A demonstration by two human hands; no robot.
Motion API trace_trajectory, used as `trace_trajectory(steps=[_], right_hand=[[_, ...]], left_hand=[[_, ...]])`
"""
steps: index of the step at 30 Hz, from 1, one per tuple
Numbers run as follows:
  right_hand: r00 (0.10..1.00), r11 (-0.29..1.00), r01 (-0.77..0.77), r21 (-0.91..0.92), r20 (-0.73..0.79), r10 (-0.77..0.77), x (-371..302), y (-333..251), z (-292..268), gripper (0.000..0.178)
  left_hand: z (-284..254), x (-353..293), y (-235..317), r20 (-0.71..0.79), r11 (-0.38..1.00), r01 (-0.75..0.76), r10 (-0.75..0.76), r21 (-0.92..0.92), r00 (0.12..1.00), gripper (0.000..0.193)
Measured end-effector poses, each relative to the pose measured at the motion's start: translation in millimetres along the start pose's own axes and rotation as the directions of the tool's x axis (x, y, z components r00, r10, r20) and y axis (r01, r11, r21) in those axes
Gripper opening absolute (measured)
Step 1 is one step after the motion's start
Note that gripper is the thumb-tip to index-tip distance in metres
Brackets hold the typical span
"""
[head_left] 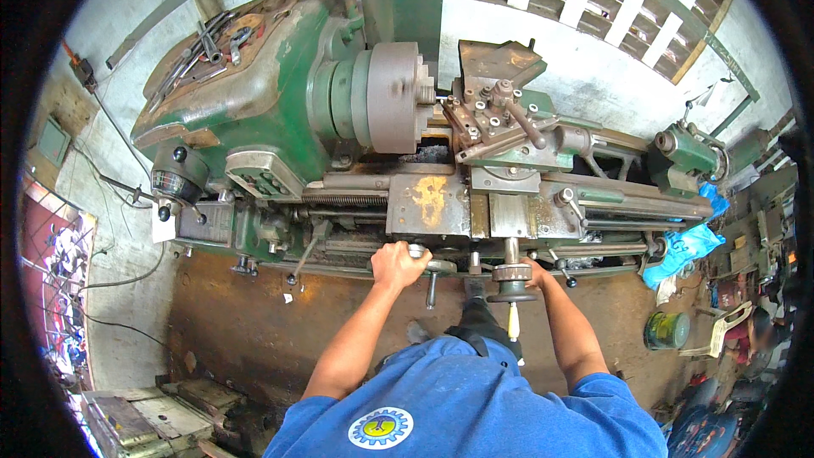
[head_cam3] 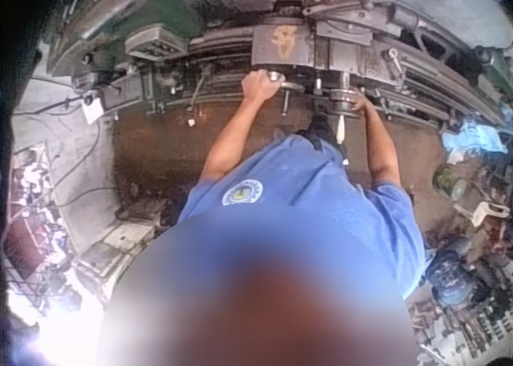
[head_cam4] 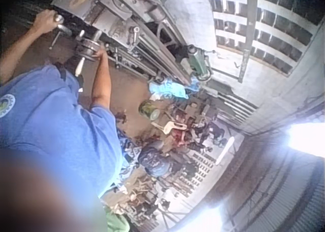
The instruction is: The person operates a metal lathe by turning two handwheels to advance the carriage and tool post along the workpiece. The hands remain on the controls throughout, with occasional small adjustments to the wheel positions.
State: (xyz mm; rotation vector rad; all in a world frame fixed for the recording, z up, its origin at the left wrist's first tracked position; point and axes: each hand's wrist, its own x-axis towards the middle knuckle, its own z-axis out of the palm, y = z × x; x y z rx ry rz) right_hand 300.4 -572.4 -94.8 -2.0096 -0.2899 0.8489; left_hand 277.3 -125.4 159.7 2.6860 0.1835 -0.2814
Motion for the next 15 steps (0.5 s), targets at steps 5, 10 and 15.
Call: trace_trajectory(steps=[5,10,15], right_hand=[[0.959,0.959,-0.282,-0.033,-0.050,0.280,-20.4,-50.2,-2.8,0.087],[0.951,0.947,-0.272,0.170,-0.103,0.291,-22.2,-68.9,6.7,0.075],[0.953,0.985,-0.160,-0.063,-0.270,0.137,-16.4,-43.5,13.0,0.075]], left_hand=[[0.1,-0.8,-0.8,-0.029,1.000,-0.014,0.014,-0.009,0.999,0.061],[0.7,-0.6,-1.8,-0.029,1.000,0.001,-0.001,0.002,1.000,0.062],[2.3,-1.2,-3.0,-0.057,1.000,0.001,-0.002,-0.016,0.998,0.061]])
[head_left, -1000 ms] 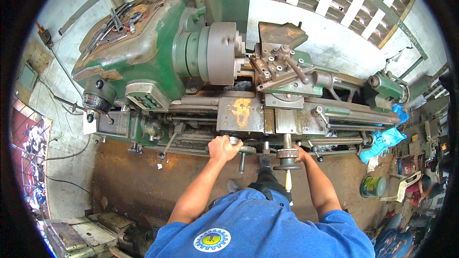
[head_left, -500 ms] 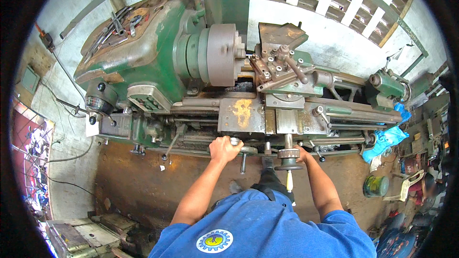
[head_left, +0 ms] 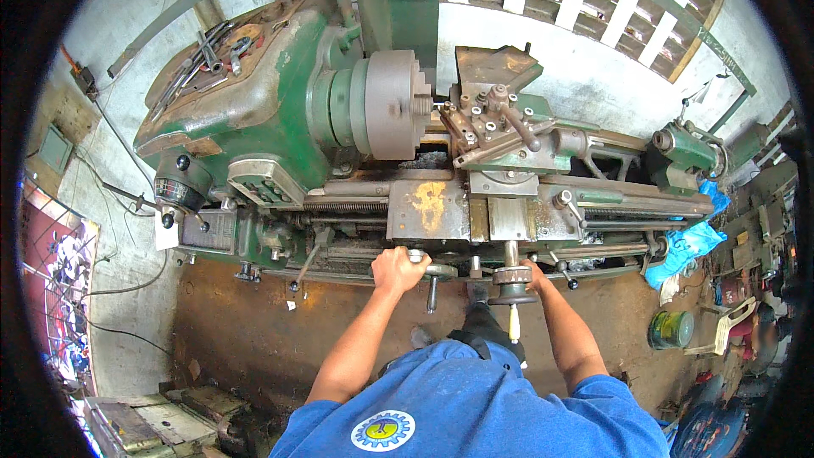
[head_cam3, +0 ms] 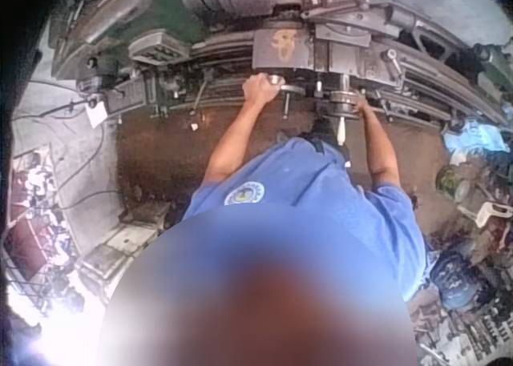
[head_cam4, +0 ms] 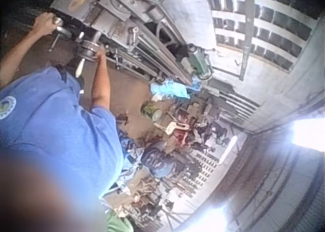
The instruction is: The person operates a metal lathe by turning two handwheels to advance the carriage and tool post along the workpiece. The hands remain on the controls throughout, with occasional small adjustments to the wheel positions.
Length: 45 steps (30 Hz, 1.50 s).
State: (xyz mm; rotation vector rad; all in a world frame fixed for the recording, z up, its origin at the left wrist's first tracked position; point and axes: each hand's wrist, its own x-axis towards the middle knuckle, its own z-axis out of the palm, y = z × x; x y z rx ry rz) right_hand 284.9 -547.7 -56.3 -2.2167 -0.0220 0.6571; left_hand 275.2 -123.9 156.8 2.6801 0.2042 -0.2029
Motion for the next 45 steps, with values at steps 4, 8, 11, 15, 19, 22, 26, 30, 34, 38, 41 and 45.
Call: trace_trajectory(steps=[4,8,11,15,19,22,26,30,34,38,41,45], right_hand=[[0.989,0.967,0.112,-0.227,-0.068,-0.131,3.6,6.8,3.8,0.085],[0.993,0.996,-0.063,-0.067,-0.100,0.057,-4.3,-0.5,3.9,0.089],[0.994,0.994,-0.030,-0.109,-0.110,0.017,-1.7,5.2,7.3,0.085],[0.991,0.996,-0.078,-0.051,-0.116,0.071,20.5,30.8,20.8,0.077],[0.990,0.987,-0.047,-0.152,-0.138,0.026,23.8,41.9,23.8,0.069],[0.976,0.973,-0.060,-0.222,-0.218,0.010,11.4,26.5,22.2,0.060],[0.968,0.955,-0.140,-0.260,-0.238,0.077,-1.1,-3.7,18.3,0.051],[0.960,0.961,-0.074,-0.266,-0.280,-0.003,-12.3,-19.5,15.1,0.046],[0.972,0.946,-0.097,-0.309,-0.235,0.023,-9.5,-21.0,14.3,0.047],[0.968,0.948,-0.150,-0.279,-0.237,0.084,-3.2,-6.3,18.7,0.045],[0.982,0.977,-0.086,-0.194,-0.183,0.050,4.1,0.3,20.2,0.069],[0.986,0.958,-0.015,-0.288,-0.162,-0.034,-12.1,-15.9,10.6,0.076]], left_hand=[[1.9,1.0,-2.2,0.018,1.000,0.013,-0.014,0.009,1.000,0.061],[3.5,2.3,-3.7,0.009,1.000,0.011,-0.011,0.002,1.000,0.061],[3.9,1.7,-3.9,-0.016,1.000,0.005,-0.005,-0.008,1.000,0.061],[3.5,0.5,-4.3,-0.028,0.999,0.005,-0.006,-0.035,1.000,0.061],[3.2,0.0,-5.1,-0.041,1.000,0.004,-0.005,-0.013,0.999,0.061],[3.3,0.3,-5.4,-0.032,1.000,0.000,-0.001,-0.017,0.999,0.063],[4.4,1.3,-6.4,-0.032,1.000,0.009,-0.010,-0.018,0.999,0.063],[6.5,2.2,-8.4,-0.017,1.000,0.027,-0.027,-0.015,0.999,0.061],[7.8,2.4,-10.0,-0.029,0.999,0.023,-0.024,-0.025,0.999,0.059],[7.4,2.5,-11.4,-0.043,0.999,0.012,-0.013,-0.039,0.999,0.062],[9.3,0.7,-13.2,-0.045,1.000,-0.006,0.006,-0.012,0.999,0.061],[11.7,2.8,-14.2,-0.079,0.999,-0.033,0.032,-0.021,0.996,0.063]])
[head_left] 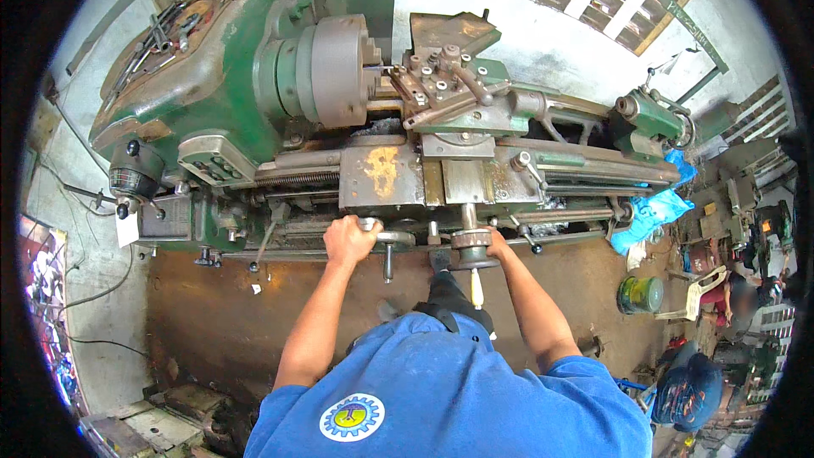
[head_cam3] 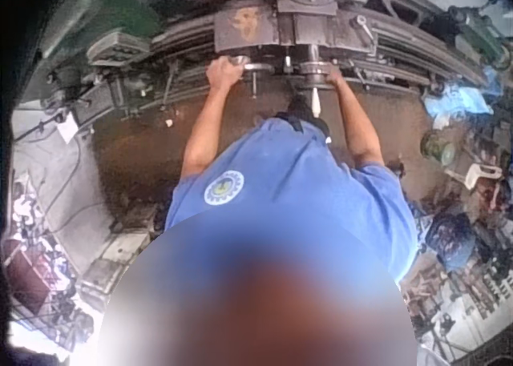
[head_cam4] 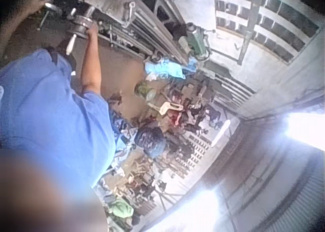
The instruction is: The person operates a metal lathe by turning two handwheels to advance the carriage and tool post along the workpiece. The hands remain on the controls throughout, with occasional small adjustments to the wheel positions.
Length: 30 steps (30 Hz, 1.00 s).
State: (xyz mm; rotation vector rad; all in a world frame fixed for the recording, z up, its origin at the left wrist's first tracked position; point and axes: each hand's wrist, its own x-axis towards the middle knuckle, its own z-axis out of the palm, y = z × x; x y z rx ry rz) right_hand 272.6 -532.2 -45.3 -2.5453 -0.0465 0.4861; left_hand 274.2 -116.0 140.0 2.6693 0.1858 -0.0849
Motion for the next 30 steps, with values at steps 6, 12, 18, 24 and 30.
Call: trace_trajectory(steps=[6,12,18,24,30], right_hand=[[0.891,0.774,-0.242,0.585,-0.182,0.416,-52.6,-78.7,-37.3,0.031],[0.922,0.588,-0.154,0.794,-0.098,0.374,-98.6,-158.1,-102.7,0.051],[0.938,0.957,-0.234,0.172,-0.218,0.268,-112.8,-218.6,-108.3,0.090],[0.922,0.940,-0.298,0.166,-0.204,0.328,-111.7,-224.6,-110.4,0.089],[0.928,0.939,-0.274,0.209,-0.199,0.315,-111.7,-219.5,-107.6,0.090]], left_hand=[[-0.1,0.3,-1.1,-0.029,1.000,-0.008,0.008,-0.002,1.000,0.061],[2.2,3.2,-2.6,0.039,0.999,0.044,-0.044,0.007,0.998,0.063],[5.3,3.1,-5.2,-0.013,0.999,0.035,-0.035,-0.009,0.999,0.053],[0.2,2.0,-4.0,0.037,0.998,0.056,-0.055,-0.026,0.998,0.061],[-0.4,2.5,-4.9,0.055,0.997,0.072,-0.071,-0.025,0.996,0.062]])
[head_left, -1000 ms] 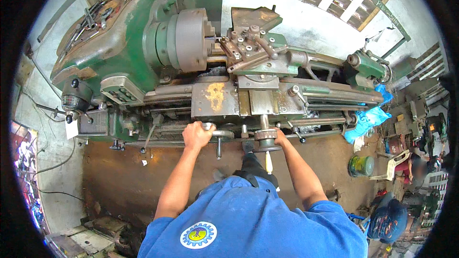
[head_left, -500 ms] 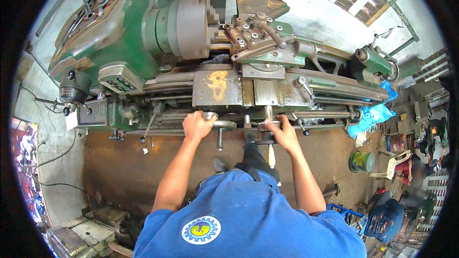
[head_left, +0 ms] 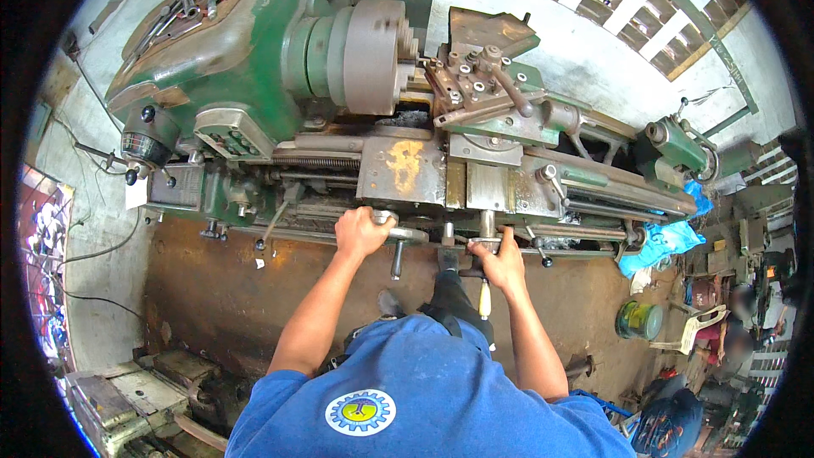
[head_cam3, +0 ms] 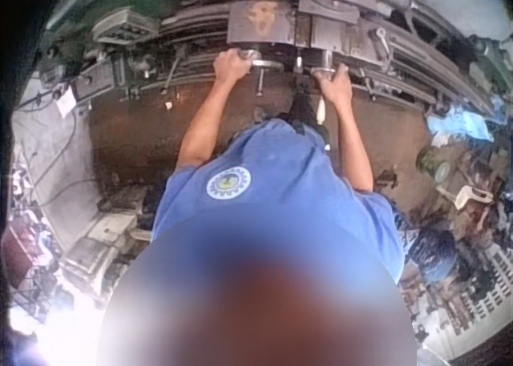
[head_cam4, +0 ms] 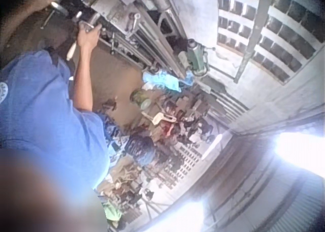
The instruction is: The person operates a metal lathe by turning two handwheels to advance the carriage and tool post along the workpiece. The hands remain on the controls throughout, with occasional small adjustments to the wheel positions.
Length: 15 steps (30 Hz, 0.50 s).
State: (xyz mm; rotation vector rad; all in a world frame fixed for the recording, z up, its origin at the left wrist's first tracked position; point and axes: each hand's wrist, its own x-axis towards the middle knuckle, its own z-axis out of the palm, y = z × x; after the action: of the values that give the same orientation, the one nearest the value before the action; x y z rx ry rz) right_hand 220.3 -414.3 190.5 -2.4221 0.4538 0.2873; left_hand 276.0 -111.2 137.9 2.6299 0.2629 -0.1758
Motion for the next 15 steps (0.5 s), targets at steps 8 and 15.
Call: trace_trajectory(steps=[8,15], right_hand=[[1.000,1.000,0.000,0.021,0.008,0.000,1.6,5.0,2.4,0.090],[1.000,0.999,0.002,0.044,0.006,-0.002,0.9,4.2,2.0,0.090]], left_hand=[[2.4,-0.5,-1.6,-0.028,1.000,-0.008,0.008,-0.015,1.000,0.061],[0.2,-3.5,-1.6,-0.056,0.999,-0.031,0.029,-0.034,0.998,0.059]])
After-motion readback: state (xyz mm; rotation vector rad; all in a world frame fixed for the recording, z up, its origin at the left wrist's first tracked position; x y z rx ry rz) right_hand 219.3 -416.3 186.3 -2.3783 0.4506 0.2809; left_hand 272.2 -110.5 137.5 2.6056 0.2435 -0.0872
